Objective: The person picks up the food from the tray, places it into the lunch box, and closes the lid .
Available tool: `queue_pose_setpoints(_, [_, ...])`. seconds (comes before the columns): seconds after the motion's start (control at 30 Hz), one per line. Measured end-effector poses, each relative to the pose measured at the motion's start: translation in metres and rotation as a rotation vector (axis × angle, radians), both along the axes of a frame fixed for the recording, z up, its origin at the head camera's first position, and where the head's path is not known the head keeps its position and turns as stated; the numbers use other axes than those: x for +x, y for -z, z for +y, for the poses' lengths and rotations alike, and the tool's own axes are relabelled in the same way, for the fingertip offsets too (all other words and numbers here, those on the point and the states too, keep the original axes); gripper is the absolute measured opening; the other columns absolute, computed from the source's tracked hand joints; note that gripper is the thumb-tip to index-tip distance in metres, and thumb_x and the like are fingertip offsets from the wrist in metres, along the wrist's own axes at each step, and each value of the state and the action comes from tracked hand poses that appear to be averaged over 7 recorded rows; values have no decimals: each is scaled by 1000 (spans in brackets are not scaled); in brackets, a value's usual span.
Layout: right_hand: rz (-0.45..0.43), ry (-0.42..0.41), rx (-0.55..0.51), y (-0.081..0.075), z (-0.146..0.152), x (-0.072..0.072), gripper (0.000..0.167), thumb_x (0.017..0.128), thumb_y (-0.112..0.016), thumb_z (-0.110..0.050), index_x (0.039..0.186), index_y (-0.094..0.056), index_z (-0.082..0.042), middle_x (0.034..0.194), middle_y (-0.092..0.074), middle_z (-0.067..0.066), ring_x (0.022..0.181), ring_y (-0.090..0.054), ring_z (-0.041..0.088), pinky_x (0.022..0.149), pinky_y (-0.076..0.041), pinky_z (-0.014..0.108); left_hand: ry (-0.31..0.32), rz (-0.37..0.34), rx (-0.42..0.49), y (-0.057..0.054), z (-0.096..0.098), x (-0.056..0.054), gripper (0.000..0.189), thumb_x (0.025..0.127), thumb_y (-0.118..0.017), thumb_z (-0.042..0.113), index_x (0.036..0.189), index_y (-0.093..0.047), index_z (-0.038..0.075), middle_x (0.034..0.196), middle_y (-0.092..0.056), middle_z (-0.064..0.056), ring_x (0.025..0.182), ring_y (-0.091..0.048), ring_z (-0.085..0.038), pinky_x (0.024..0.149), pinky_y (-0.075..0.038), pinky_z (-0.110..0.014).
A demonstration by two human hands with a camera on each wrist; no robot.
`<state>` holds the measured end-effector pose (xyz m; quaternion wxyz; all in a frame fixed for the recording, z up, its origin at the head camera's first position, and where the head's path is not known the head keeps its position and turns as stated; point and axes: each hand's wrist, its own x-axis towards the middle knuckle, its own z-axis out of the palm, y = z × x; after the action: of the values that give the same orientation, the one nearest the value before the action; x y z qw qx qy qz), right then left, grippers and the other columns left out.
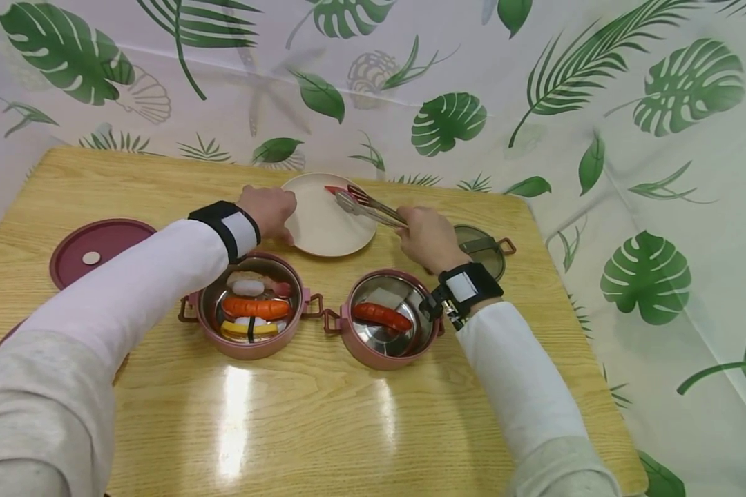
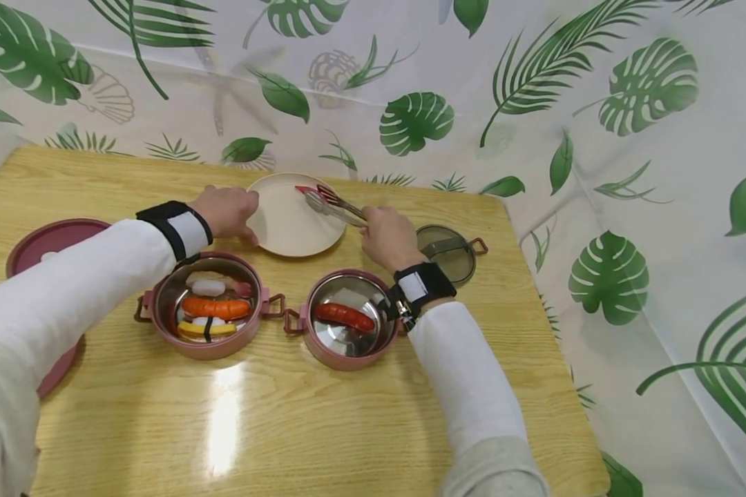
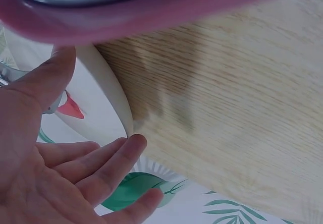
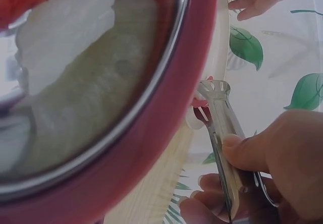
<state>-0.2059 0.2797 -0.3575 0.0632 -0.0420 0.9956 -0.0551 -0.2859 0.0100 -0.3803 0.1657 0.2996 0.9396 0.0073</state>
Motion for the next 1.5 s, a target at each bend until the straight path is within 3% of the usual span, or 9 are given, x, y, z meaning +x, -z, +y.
queue_pose_setpoints(0.37, [40,-53,-63,2,17,19,37,98,-60,-17,133,-60,-5,121,-69,18,104,-68,34,83,-56,48,9,-2,17,2,0,1,53,79,-83,37,112,-61,1,100,-69,-14,92,-64,-30,95,-48,-59])
queue_pose_setpoints(0.5, [47,-56,-89,0,25,31,40,99,-59,-19,137,-58,-6,124,-67,19,90,-69,31,70,-54,42,-6,-51,49,-3,-3,-1,56,81,-82,38,114,-58,-1,102,-67,-15,89,-61,-28,86,-51,-52])
queue_pose_setpoints(0.6, [69,-62,-124,0,31,40,41,100,-59,-18,139,-56,-6,126,-65,19,75,-65,25,60,-44,36,-14,-86,88,-9,-7,-2,57,83,-80,37,115,-56,-3,106,-65,-17,92,-61,-30,81,-52,-49])
queue_pose_setpoints(0.73, [121,-87,-157,-5,38,52,40,100,-59,-17,138,-57,-7,124,-67,19,62,-55,23,59,-38,35,-9,-161,160,-21,-12,-2,69,88,-75,36,134,-46,-7,129,-58,-26,116,-57,-38,100,-49,-50])
queue_pose_setpoints(0.87, [179,-117,-199,-13,46,66,39,98,-61,-15,136,-59,-7,120,-68,18,72,-59,25,65,-42,37,-7,-260,261,-34,-17,1,86,92,-71,35,151,-25,-8,151,-39,-29,139,-40,-42,116,-34,-53])
queue_pose_setpoints(1.2, [258,-224,-245,-42,67,118,41,95,-65,-10,135,-60,-3,115,-70,17,60,-46,13,66,-40,34,46,-306,523,-54,-28,28,74,96,-65,36,151,-32,-1,150,-44,-22,139,-44,-35,114,-38,-50])
queue_pose_setpoints(1.3, [272,-251,-230,-51,73,133,40,93,-66,-7,133,-62,-4,115,-71,16,62,-52,13,67,-44,35,63,-319,562,-57,-27,39,70,96,-64,36,150,-35,2,149,-47,-19,138,-45,-33,114,-38,-50])
queue_pose_setpoints(1.43, [272,-257,-213,-58,83,150,42,91,-69,-4,132,-63,-5,117,-71,14,87,-68,22,70,-51,37,102,-343,602,-60,-20,58,65,97,-64,34,148,-38,5,148,-49,-15,138,-46,-29,115,-38,-47])
queue_pose_setpoints(1.5, [266,-264,-205,-61,89,157,43,90,-70,-4,132,-63,-6,115,-72,13,87,-68,20,67,-50,34,126,-348,608,-62,-15,67,64,96,-64,34,148,-39,5,147,-51,-14,137,-47,-28,114,-39,-45])
